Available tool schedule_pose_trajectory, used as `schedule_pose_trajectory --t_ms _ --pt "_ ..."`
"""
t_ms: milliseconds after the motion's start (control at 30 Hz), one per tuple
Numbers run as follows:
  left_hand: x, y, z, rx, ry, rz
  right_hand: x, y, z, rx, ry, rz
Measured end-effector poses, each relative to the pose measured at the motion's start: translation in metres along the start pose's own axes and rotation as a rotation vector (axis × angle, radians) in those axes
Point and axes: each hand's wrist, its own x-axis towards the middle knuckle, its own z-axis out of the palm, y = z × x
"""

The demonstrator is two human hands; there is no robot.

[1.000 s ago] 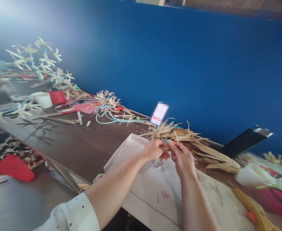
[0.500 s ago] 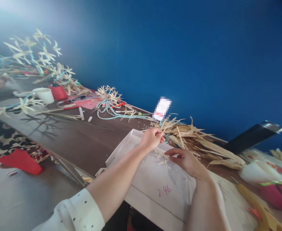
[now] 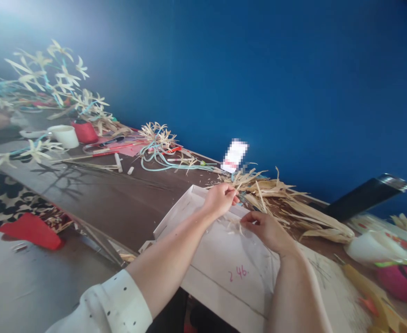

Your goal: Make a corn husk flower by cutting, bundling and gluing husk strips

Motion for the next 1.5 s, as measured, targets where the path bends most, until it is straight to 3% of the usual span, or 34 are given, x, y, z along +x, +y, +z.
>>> schedule_pose_trajectory --t_ms 167,333,533,633,767,900,1100,1500 --pt "0.002 -0.005 0.002 -0.021 -0.006 0.004 -0.003 -0.007 -0.007 -0.014 0.045 0.039" --pt "0.004 -0.009 0.003 -0.018 -0.012 -0.007 -0.008 -0.006 -0.006 -0.182 -0.123 0.178" --pt "0.003 -0.006 0.002 -0.039 -0.018 -0.028 -0.011 -0.011 -0.008 -0.154 -0.231 0.139" --pt "0.004 -0.003 0.001 -0.122 -0.018 -0.056 -0.011 -0.014 -0.011 0.093 -0.118 0.074" --pt "0.004 0.0 0.001 -0.239 -0.029 -0.103 -0.008 -0.013 -0.012 0.691 0.199 -0.005" --pt "0.005 0.001 0.002 -0.321 -0.02 -0.126 -0.002 -0.011 -0.008 1.041 0.309 -0.014" --pt "0.003 -0.001 0.007 -0.329 -0.119 -0.089 0.005 -0.012 0.0 1.115 0.358 0.069" --pt "-0.003 -0.004 0.015 -0.327 -0.227 0.038 0.005 -0.02 0.008 1.072 0.404 0.053"
